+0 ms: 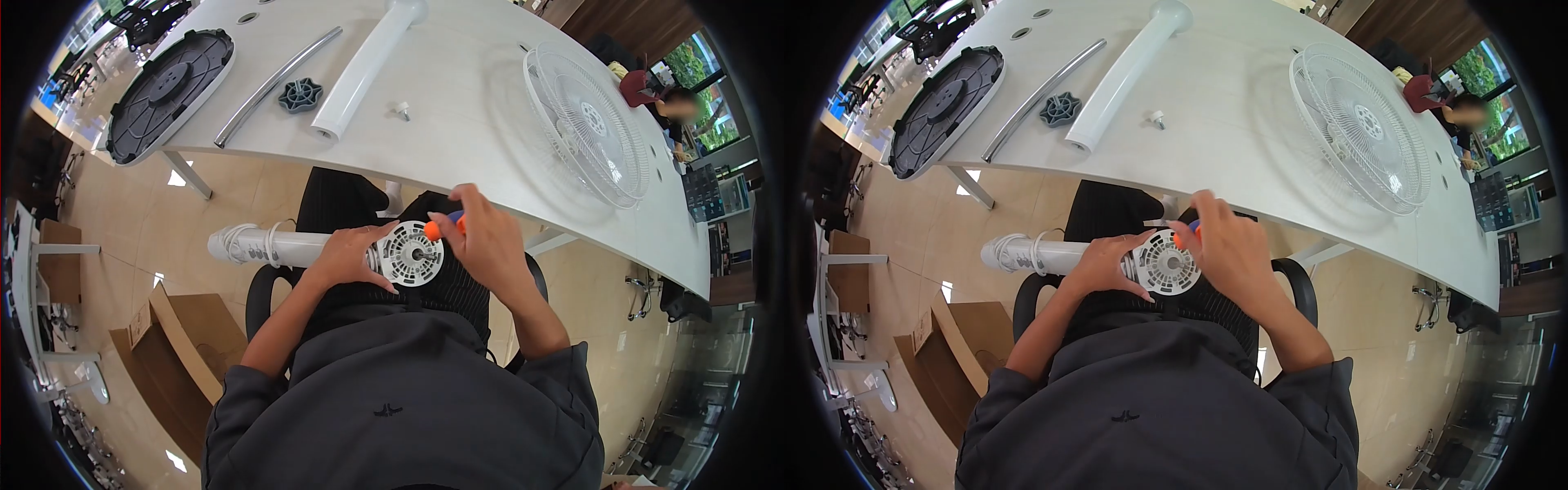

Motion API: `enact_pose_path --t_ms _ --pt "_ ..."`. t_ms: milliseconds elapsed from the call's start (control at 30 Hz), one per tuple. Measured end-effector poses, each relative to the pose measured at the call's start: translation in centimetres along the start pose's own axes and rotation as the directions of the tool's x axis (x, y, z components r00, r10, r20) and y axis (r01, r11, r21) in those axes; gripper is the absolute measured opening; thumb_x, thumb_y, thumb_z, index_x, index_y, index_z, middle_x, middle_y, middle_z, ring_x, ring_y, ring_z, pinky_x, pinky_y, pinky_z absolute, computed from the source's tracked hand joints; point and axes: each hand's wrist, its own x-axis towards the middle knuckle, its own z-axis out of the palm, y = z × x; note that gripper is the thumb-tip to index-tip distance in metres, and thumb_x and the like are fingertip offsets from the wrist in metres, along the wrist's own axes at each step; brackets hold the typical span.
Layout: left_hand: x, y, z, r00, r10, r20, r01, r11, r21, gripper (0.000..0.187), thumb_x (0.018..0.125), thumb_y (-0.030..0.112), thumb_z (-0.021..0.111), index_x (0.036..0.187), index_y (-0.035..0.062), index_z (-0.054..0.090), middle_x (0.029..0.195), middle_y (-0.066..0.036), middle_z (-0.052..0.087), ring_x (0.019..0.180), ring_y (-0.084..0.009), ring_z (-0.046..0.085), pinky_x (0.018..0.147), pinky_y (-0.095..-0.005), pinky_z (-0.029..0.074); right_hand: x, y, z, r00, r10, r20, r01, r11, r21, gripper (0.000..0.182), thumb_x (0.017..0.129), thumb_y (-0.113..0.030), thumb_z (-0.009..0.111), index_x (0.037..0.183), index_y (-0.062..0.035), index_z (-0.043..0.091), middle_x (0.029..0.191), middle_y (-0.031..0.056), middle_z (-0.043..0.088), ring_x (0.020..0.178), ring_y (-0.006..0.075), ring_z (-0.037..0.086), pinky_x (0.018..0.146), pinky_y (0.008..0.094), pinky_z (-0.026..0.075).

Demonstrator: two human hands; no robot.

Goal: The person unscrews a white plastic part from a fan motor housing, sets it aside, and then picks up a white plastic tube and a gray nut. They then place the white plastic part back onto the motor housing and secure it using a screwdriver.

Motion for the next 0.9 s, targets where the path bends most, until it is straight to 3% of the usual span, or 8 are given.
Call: enact_pose_path --t_ms 67,233,367,533,633,767,833,900 --pt "0.2 0.3 -0.3 1.0 -0.021 0.013 0.021 1.0 -0.001 0.121 0.047 0.061 0.096 0.149 0.0094 0.056 0.125 -0.015 0.073 0.112 -0.0316 0.071 0.097 -0.0397 0.056 0.1 0.0 -0.4 0.98 0.191 0.055 -0.184 0.977 -0.111 0.032 0.096 -0.016 0.068 0.121 -0.0017 0.052 0.112 0.0214 0.064 0.087 0.0379 0.071 0.07 0.0469 0.055" --pt "0.3 0.1 -0.2 1.0 -0.007 0.016 0.007 1.0 0.011 0.121 0.048 0.063 0.095 0.15 0.0104 0.055 0.125 -0.015 0.073 0.112 -0.0316 0.071 0.097 -0.0399 0.056 -0.7 1.2 -0.2 0.985 -0.165 -0.047 0.169 0.978 0.12 0.038 0.101 -0.028 0.066 0.123 -0.003 0.05 0.115 0.0222 0.063 0.084 0.0404 0.07 0.067 0.0475 0.055" --pt "0.0 -0.3 0.2 1.0 0.017 -0.01 -0.017 1.0 0.004 0.123 0.049 0.065 0.093 0.151 0.0107 0.053 0.125 -0.015 0.073 0.111 -0.0319 0.071 0.096 -0.0406 0.056 -0.4 0.6 0.2 0.998 0.063 0.002 -0.062 0.995 -0.074 0.04 0.099 -0.026 0.068 0.124 -0.0016 0.048 0.119 0.0226 0.06 0.083 0.0414 0.069 0.066 0.0477 0.055" --pt "0.1 -0.2 0.0 1.0 0.002 0.014 -0.002 1.0 0.001 0.122 0.049 0.064 0.094 0.151 0.0111 0.053 0.126 -0.015 0.072 0.112 -0.032 0.071 0.096 -0.041 0.056 -0.1 1.5 -0.5 0.947 -0.278 -0.161 0.283 0.959 0.009 0.041 0.098 -0.031 0.071 0.12 -0.0029 0.051 0.104 0.0186 0.066 0.076 0.0402 0.069 0.062 0.0471 0.055" --pt "0.3 0.2 -0.3 1.0 -0.015 0.024 0.014 1.0 0.001 0.121 0.049 0.062 0.095 0.151 0.0104 0.054 0.126 -0.015 0.072 0.112 -0.0319 0.071 0.096 -0.0407 0.056 -0.3 1.1 0.4 0.995 -0.062 -0.078 0.061 0.998 -0.016 0.041 0.097 -0.029 0.072 0.12 -0.0023 0.05 0.097 0.017 0.066 0.075 0.0409 0.069 0.062 0.0469 0.054" --pt "0.1 -0.2 0.0 1.0 -0.004 0.007 0.004 1.0 0.008 0.122 0.049 0.064 0.094 0.152 0.0118 0.053 0.126 -0.015 0.072 0.112 -0.0322 0.071 0.095 -0.0415 0.056 -0.3 1.2 0.3 0.993 -0.067 -0.099 0.059 0.995 -0.082 0.041 0.096 -0.026 0.073 0.119 -0.0018 0.05 0.096 0.0172 0.067 0.073 0.041 0.069 0.062 0.0466 0.054" --pt "-0.1 0.0 -0.1 1.0 -0.003 0.015 0.003 1.0 0.006 0.122 0.049 0.064 0.094 0.152 0.0119 0.053 0.127 -0.015 0.072 0.113 -0.032 0.071 0.095 -0.0413 0.056 -0.5 0.9 -0.5 0.943 -0.292 -0.161 0.3 0.954 0.029 0.041 0.096 -0.029 0.074 0.118 -0.0036 0.05 0.084 0.0147 0.069 0.069 0.0399 0.068 0.06 0.0456 0.053" --pt "0.3 0.0 -0.1 1.0 0.005 0.014 -0.005 1.0 0.002 0.122 0.049 0.064 0.094 0.152 0.012 0.052 0.127 -0.015 0.072 0.113 -0.0318 0.071 0.096 -0.0412 0.056 -0.8 0.6 0.0 0.98 -0.167 -0.111 0.17 0.985 0.015 0.04 0.095 -0.026 0.074 0.119 -0.0036 0.05 0.09 0.0162 0.068 0.071 0.0391 0.069 0.062 0.0454 0.054"
